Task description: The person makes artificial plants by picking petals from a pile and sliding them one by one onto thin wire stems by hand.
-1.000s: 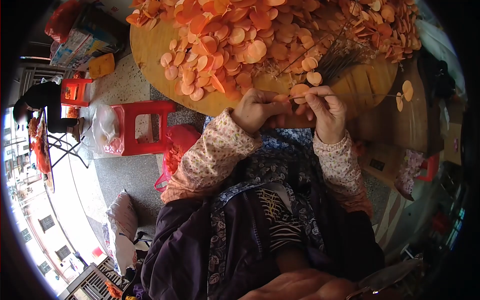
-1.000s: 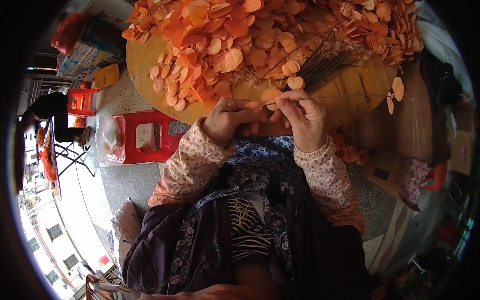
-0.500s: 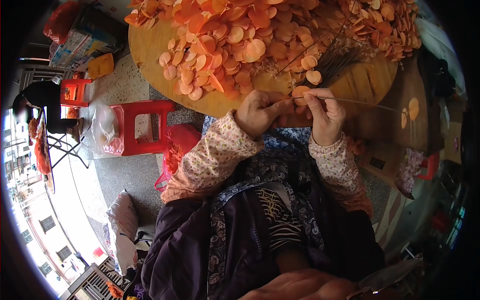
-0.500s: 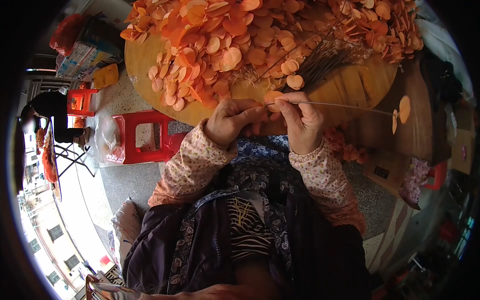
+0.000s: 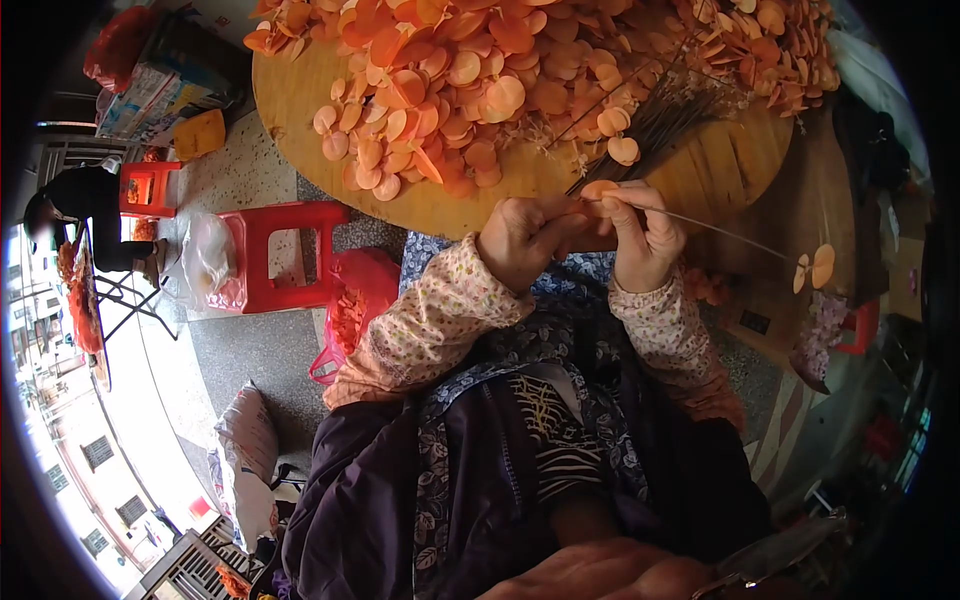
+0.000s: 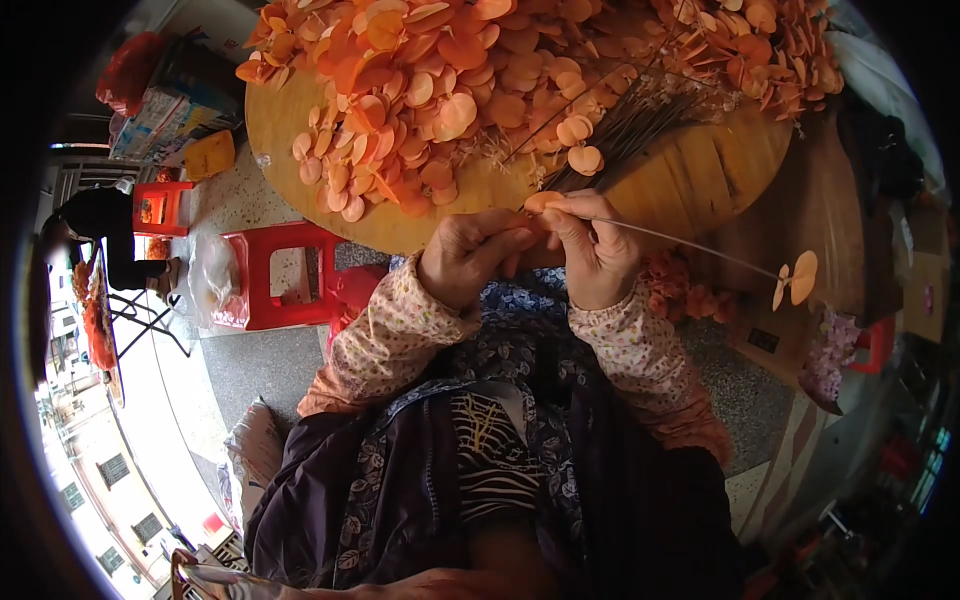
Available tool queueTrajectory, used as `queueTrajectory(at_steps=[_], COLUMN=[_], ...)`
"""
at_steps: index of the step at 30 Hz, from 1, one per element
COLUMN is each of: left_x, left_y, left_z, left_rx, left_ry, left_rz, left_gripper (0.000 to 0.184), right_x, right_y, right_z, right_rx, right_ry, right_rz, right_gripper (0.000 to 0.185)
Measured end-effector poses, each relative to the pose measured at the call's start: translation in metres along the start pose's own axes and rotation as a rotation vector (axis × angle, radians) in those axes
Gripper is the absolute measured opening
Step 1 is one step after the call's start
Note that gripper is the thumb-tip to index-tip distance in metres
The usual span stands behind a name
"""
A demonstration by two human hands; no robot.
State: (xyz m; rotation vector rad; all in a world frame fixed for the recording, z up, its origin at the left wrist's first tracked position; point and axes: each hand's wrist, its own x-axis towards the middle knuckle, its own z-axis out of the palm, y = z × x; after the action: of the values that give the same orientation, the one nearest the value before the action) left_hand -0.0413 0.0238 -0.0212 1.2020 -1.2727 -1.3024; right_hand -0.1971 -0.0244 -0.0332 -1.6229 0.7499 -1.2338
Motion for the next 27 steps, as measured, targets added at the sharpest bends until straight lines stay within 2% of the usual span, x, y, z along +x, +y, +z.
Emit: queueTrajectory(at_steps=[7,10,12,16,19,21,27], left_x=[-0.005,-0.005,-0.003,0.000,-0.002,-0.001,0.000], left_y=[0.011,0.004,-0.005,-0.008,-0.001,0.004,0.004], left_z=[0.006,0.004,0.001,0.000,-0.001,-0.001,-0.004], left_rx=[0.118,0.034,-0.011,-0.156,-0.133,-0.152,-0.266], left_ry=[0.022,0.008,-0.003,-0.060,-0.117,-0.093,-0.066], left_rz=[0.016,-0.008,-0.041,-0.092,-0.154,-0.186,-0.254], left_gripper=[0.019,0.019,0.019,0.020,0.022,0.023,0.023], right_x=[0.000,-0.001,-0.003,-0.002,-0.001,-0.001,0.005], right_y=[0.008,0.007,0.005,0.009,0.007,0.008,-0.010], right_z=[0.005,0.002,0.000,-0.002,0.000,-0.001,-0.005], right_rx=[-0.142,-0.108,0.130,0.160,0.157,0.112,0.194], right_ry=[-0.011,-0.009,0.035,0.020,0.025,0.008,-0.066], right_rz=[-0.282,-0.193,0.103,0.084,0.106,0.026,0.069], right_gripper=[0.006,0.006,0.006,0.006,0.007,0.007,0.008])
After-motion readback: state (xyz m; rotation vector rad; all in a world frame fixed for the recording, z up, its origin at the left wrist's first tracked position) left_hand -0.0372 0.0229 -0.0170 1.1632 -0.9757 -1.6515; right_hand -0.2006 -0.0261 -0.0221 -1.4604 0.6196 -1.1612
